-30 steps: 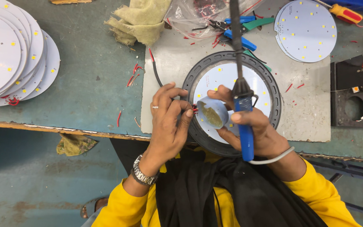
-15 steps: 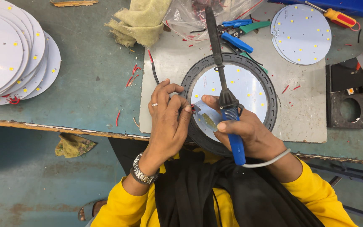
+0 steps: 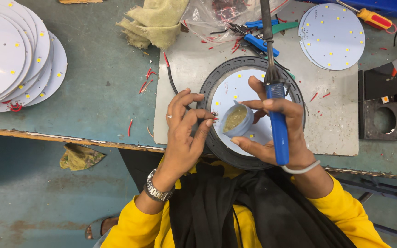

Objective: The person strips wires, applies flux, and solders red and black wires to a circular LED module using a soldering iron and solder. The person then cleans the soldering iron tip with a metal rod and places the finished module aside.

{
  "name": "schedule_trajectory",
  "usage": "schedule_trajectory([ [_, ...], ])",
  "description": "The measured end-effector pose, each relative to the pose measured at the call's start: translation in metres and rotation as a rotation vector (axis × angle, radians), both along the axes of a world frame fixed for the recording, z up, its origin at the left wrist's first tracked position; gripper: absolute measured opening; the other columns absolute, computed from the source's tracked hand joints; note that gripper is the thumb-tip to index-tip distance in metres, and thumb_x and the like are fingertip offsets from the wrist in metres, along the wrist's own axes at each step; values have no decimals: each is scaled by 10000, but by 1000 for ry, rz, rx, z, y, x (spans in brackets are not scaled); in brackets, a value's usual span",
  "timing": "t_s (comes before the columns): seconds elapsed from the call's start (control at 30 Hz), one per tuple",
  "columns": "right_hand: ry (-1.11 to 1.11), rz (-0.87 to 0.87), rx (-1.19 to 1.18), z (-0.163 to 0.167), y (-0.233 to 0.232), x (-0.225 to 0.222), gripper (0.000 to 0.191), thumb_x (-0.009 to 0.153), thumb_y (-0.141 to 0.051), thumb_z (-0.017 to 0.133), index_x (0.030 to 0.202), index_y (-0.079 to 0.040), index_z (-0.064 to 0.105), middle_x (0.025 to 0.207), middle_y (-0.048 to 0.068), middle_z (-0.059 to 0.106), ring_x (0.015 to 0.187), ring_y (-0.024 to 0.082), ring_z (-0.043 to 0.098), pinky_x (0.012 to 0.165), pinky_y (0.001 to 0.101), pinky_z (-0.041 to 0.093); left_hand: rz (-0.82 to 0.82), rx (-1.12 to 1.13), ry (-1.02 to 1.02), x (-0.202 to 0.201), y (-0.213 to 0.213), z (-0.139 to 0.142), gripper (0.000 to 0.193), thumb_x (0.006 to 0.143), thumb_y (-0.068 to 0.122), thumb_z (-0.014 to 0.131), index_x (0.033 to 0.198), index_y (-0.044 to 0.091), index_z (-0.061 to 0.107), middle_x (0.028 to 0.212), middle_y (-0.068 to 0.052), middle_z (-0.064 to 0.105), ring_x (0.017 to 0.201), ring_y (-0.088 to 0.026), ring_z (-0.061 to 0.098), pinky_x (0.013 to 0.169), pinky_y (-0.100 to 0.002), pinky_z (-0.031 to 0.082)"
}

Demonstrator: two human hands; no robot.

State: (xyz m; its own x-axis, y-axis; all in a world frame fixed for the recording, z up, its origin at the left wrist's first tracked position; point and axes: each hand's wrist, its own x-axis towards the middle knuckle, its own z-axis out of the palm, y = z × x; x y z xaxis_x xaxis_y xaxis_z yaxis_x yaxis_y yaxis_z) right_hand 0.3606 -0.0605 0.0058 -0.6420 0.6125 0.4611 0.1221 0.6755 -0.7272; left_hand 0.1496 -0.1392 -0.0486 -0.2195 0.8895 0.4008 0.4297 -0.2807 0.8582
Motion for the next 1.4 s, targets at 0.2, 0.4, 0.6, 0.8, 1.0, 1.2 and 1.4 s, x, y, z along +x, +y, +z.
schedule_trajectory([
  [0.2, 60, -98, -125, -3, -1, 1, 887, 794, -66, 872, 1423, -168, 254, 1638, 307, 374, 1391, 293, 562, 844, 280, 603, 32, 84, 50, 6, 1, -8, 79, 980, 163, 721, 1013, 95, 697, 1372, -95, 525, 1491, -358, 385, 1196, -489, 286],
  [0.4, 164, -82, -387, -3, 2, 1, 789, 910, -35, 842, 1425, -151, 257, 1684, 297, 342, 1418, 259, 554, 854, 238, 594, 56, 141, 106, 8, 1, -14, 97, 978, 143, 733, 1047, 104, 677, 1343, -96, 520, 1475, -353, 406, 1191, -497, 290],
  [0.6, 156, -89, -369, -2, 4, -4, 778, 928, -32, 835, 1445, -151, 266, 1669, 274, 356, 1542, 255, 369, 937, 268, 579, 68, 153, 121, 9, 0, -14, 96, 981, 158, 736, 1031, 114, 667, 1335, -93, 523, 1466, -352, 405, 1179, -504, 286],
  [0.8, 176, -94, -349, -1, 5, -6, 761, 957, -49, 836, 1449, -156, 265, 1666, 252, 331, 1564, 266, 332, 1057, 362, 620, 68, 164, 118, 9, 1, -16, 85, 994, 169, 725, 1037, 118, 672, 1337, -91, 520, 1466, -347, 406, 1183, -500, 297],
  [1.0, 157, -104, -286, -3, 8, 6, 788, 935, -35, 831, 1450, -177, 251, 1682, 230, 318, 1548, 231, 360, 1054, 350, 609, 54, 155, 95, 8, 0, -14, 95, 971, 152, 735, 1033, 101, 686, 1340, -107, 518, 1454, -351, 417, 1176, -498, 316],
  [1.2, 232, -169, -191, -4, 4, 27, 869, 841, 24, 820, 1444, -257, 260, 1652, 180, 310, 1448, 174, 428, 1043, 297, 482, -4, 141, -144, 3, 0, -9, 100, 903, 91, 768, 966, 43, 708, 1362, -124, 537, 1324, -305, 524, 1082, -404, 456],
  [1.4, 291, 9, -158, -5, 4, 33, 886, 817, 37, 831, 1413, -291, 264, 1696, 101, 268, 1430, 283, 522, 1144, 494, 505, -83, -7, -280, -4, 1, -4, 121, 851, 92, 796, 925, 26, 727, 1329, -139, 600, 969, -188, 630, 904, -314, 514],
])
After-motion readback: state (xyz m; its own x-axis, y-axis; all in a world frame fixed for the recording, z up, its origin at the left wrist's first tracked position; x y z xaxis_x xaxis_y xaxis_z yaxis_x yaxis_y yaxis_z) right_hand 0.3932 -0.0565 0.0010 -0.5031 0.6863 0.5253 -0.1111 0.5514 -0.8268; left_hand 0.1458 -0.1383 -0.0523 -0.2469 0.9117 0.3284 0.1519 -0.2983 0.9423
